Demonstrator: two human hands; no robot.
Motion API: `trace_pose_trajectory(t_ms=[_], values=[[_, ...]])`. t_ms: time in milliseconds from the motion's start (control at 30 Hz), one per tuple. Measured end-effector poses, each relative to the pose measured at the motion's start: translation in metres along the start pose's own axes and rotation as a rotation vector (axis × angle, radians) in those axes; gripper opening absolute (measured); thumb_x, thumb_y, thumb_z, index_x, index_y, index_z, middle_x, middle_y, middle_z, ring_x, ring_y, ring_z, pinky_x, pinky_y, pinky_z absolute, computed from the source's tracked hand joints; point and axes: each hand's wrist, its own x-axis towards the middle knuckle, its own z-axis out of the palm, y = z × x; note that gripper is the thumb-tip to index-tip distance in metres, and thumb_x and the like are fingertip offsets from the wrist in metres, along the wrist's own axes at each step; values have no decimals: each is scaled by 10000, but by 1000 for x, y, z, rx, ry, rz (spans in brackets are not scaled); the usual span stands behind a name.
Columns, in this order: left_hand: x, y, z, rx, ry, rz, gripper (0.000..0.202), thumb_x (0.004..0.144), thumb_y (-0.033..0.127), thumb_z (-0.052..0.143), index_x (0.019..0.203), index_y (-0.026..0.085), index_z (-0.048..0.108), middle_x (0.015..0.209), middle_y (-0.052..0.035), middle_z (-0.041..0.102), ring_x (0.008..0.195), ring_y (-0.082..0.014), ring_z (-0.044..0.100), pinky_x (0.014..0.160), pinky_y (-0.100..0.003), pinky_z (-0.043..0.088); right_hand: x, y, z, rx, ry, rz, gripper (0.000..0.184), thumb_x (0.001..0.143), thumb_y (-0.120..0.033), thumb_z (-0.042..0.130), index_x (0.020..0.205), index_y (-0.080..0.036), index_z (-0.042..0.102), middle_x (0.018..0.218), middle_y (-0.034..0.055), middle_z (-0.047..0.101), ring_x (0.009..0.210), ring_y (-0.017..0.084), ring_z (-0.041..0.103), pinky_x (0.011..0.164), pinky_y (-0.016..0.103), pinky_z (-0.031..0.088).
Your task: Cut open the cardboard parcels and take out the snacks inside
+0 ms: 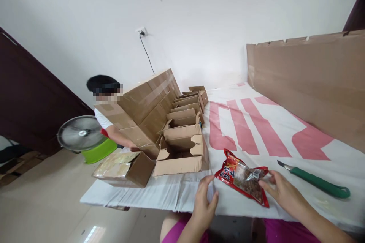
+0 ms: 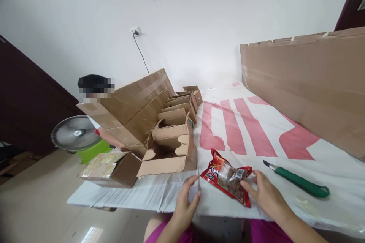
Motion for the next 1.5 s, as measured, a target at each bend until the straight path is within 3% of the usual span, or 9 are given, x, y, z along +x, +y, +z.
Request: trace_pose_trajectory(t_ms=[133,267,400,600,733,933,1033,1300,1500], values=[[47,16,33,16,-108,-205,811,729,299,725,1441,102,389,1419,-232,494,1345,-364,449,1134,-509,341,1,-16,-2,94,-313,-46,411,804,-562,524,981,-197,586,790,67,721,731,260,690,682,392,533],[91,45,55,-11,-58,-165,760,658,106,725,1371,158,467,1306,-171,596,1224,-316,558,1083,-457,398,46,-34,-24,389,-155,-133,412,753,-426,628,1084,-184,583,982,95,743,894,271,705,800,421,548],[155,93,54,-62,92,-68,679,764,52,620,1404,148,415,1327,-171,581,1252,-272,546,1095,-425,378,139,-61,-64,566,-27,-161,468,778,-316,629,1213,-170,533,1253,143,654,1113,251,642,903,421,539],[216,137,61,-99,157,-78,600,796,119,657,1361,99,456,1341,-225,561,1327,-326,482,1127,-487,319,221,-97,-90,617,-66,-124,352,812,-219,585,1146,-110,587,1133,144,705,1018,215,676,937,420,534],[172,122,67,-176,125,-84,655,733,180,749,1331,127,487,1297,-192,614,1251,-321,561,1086,-471,395,180,-84,-81,632,-109,-151,365,785,-318,635,1105,-142,623,1151,128,708,1057,244,670,959,435,526],[61,40,55,-539,-209,-246,737,536,419,888,1170,156,619,1112,-109,730,1052,-310,673,943,-414,533,56,-34,-22,696,-281,-258,576,743,-579,665,1169,-193,634,1171,146,705,1072,314,675,918,466,556],[24,6,37,-572,-203,-335,614,461,440,913,960,160,689,995,-95,757,961,-311,700,889,-400,551,15,-26,11,632,-338,-323,565,817,-539,623,1268,-199,604,1280,160,653,1197,317,611,1030,476,486],[1,-32,-84,-332,130,-315,512,520,432,839,928,171,672,938,-111,747,932,-331,690,888,-456,538,-7,-33,47,268,-281,-522,369,856,-483,587,1107,-250,722,1126,123,722,1045,280,684,922,407,565],[-6,-69,-125,322,762,-316,695,648,510,630,1218,132,513,1201,-179,593,1160,-388,564,1001,-557,454,-5,-37,46,182,-212,-620,279,875,-424,567,996,-257,754,1014,102,748,938,245,711,830,353,602]])
